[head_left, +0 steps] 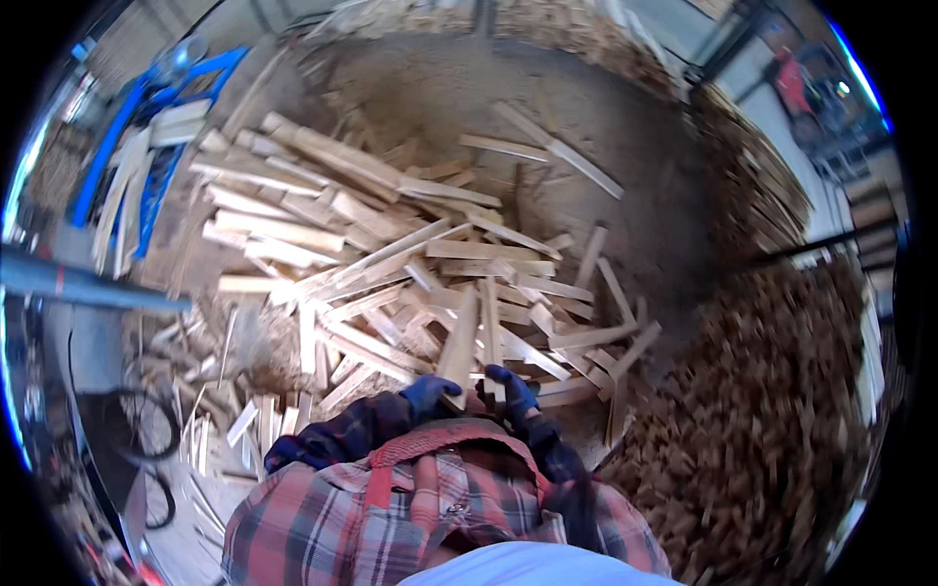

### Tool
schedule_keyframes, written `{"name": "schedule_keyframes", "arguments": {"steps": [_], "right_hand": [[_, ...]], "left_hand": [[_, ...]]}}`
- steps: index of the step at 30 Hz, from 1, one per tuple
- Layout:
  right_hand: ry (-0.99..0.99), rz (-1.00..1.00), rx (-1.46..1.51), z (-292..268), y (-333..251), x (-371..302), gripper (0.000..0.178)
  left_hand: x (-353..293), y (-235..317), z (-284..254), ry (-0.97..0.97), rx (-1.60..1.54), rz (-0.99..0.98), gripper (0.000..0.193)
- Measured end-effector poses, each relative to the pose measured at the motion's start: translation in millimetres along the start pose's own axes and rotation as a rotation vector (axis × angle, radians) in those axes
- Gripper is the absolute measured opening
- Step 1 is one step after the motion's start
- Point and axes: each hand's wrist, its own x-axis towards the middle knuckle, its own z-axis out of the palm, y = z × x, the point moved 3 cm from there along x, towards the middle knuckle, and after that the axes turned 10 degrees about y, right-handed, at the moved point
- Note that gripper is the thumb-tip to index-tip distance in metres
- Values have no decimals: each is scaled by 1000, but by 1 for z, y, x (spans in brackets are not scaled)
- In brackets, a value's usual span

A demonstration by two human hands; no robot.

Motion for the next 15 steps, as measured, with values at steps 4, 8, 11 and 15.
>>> {"name": "schedule_keyframes", "arguments": {"steps": [4,8,11,15], "right_hand": [[82,33,25,-10,-14,9,36],[156,29,291,-56,-44,28,38],[128,-193,509,-99,-107,19,34],[225,-798,442,-187,-283,-37,27]], "left_hand": [[-15,16,-11,-36,-333,-205,45],[-5,20,-11,105,-289,-185,41],[-1,29,-3,138,-323,-163,39],[-7,15,24,187,-410,-102,42]]}}
